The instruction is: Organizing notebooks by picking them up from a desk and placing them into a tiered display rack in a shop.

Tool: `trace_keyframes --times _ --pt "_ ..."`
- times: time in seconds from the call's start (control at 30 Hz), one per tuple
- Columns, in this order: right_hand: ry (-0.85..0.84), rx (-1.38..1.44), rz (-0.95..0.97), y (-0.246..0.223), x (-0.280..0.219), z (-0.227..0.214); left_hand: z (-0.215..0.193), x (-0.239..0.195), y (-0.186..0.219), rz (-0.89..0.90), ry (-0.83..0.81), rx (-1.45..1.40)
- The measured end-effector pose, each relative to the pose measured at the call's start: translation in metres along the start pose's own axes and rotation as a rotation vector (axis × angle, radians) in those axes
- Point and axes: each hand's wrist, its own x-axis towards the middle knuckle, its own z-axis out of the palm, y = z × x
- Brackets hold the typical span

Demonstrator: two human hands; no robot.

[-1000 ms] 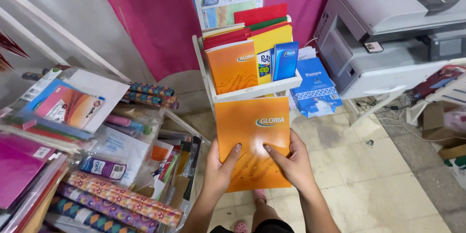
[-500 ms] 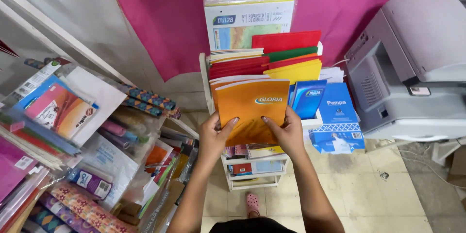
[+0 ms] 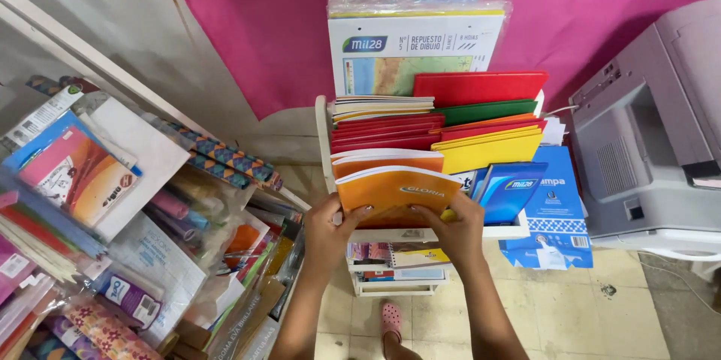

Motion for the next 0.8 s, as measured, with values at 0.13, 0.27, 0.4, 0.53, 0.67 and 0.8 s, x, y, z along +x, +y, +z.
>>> trace_keyframes --times 0.13,0.27,0.4,0.53,0.67,0.8 --pt "-0.013 -0.013 0.028 -0.011 0.001 -0.002 0.003 -0.002 0.0 0.012 0.025 0.08" --pt "-0.032 -0.026 0.065 -0.023 0.0 -0.006 0.002 -0.008 -0.012 0.016 0.069 0.04" --pt "-0.081 -0.145 0.054 -0.028 0.0 -0.01 0.001 -0.009 -0.017 0.071 0.105 0.037" --pt "-0.128 -0.243 0.053 -0.029 -0.003 -0.015 -0.004 -0.011 -0.021 0.083 0.105 0.064" --pt "-0.122 -0.155 0.132 -0.024 -0.005 -0.013 -0.002 -0.013 -0.013 0.065 0.111 0.112" --pt "-0.096 -0.164 0.17 -0.022 -0.003 -0.014 0.003 -0.011 -0.005 0.067 0.131 0.167"
